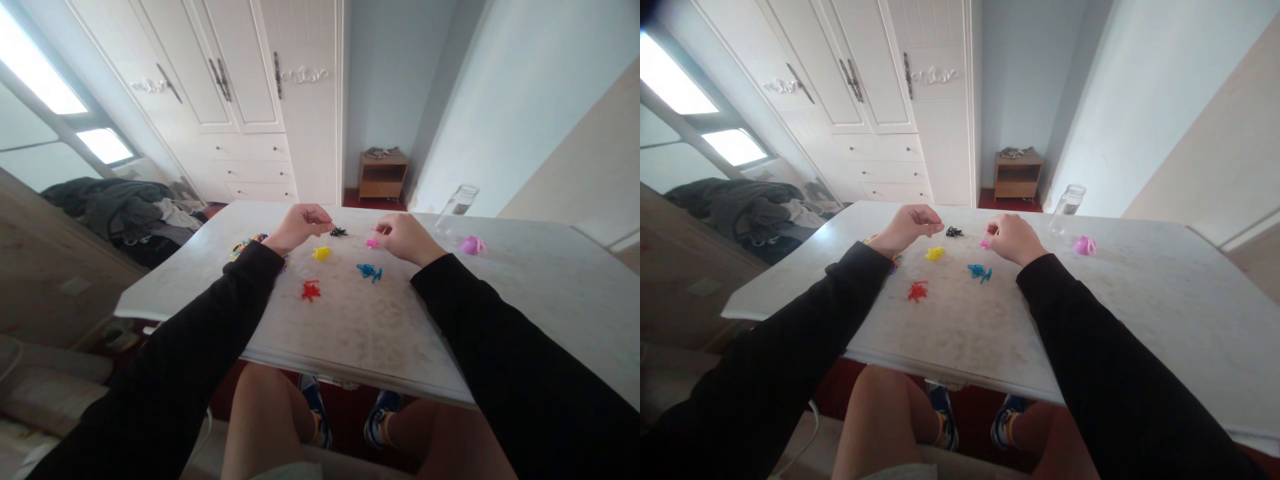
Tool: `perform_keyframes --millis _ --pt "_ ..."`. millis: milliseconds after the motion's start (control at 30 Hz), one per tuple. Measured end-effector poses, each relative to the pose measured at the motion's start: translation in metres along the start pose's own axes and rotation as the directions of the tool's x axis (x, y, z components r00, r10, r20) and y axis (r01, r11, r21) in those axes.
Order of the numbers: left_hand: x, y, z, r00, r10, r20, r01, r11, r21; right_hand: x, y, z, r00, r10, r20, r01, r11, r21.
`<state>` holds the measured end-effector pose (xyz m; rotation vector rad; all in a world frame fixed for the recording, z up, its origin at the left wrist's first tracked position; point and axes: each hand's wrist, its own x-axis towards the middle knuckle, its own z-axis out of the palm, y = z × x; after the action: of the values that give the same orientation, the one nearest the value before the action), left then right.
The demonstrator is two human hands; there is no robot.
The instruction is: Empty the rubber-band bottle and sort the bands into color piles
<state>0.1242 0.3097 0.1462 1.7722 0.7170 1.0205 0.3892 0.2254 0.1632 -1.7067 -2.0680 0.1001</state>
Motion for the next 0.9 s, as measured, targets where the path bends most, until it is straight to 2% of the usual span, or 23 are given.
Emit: perform_keyframes --millis 200,333,667,900 --pt "0.000 0.001 0.001 0.998 0.059 0.005 -0.059 0.998 0.009 0.000 -0.003 0.000 0.996 -0.016 0.091 0.022 0.997 -0.075" --pt "0.000 0.000 0.001 0.999 0.045 0.026 -0.044 0.999 -0.005 0.000 -0.005 0.001 0.992 -0.008 0.124 0.022 0.994 -0.108" --pt "0.000 -0.006 -0.002 1.000 0.016 0.001 -0.016 1.000 0.017 0.000 -0.004 0.003 0.997 -0.040 0.070 0.047 0.994 -0.098" --pt "0.003 -0.014 -0.002 0.994 0.100 -0.034 -0.091 0.975 0.204 0.000 -0.005 0.003 0.998 -0.046 0.031 0.049 0.993 -0.105"
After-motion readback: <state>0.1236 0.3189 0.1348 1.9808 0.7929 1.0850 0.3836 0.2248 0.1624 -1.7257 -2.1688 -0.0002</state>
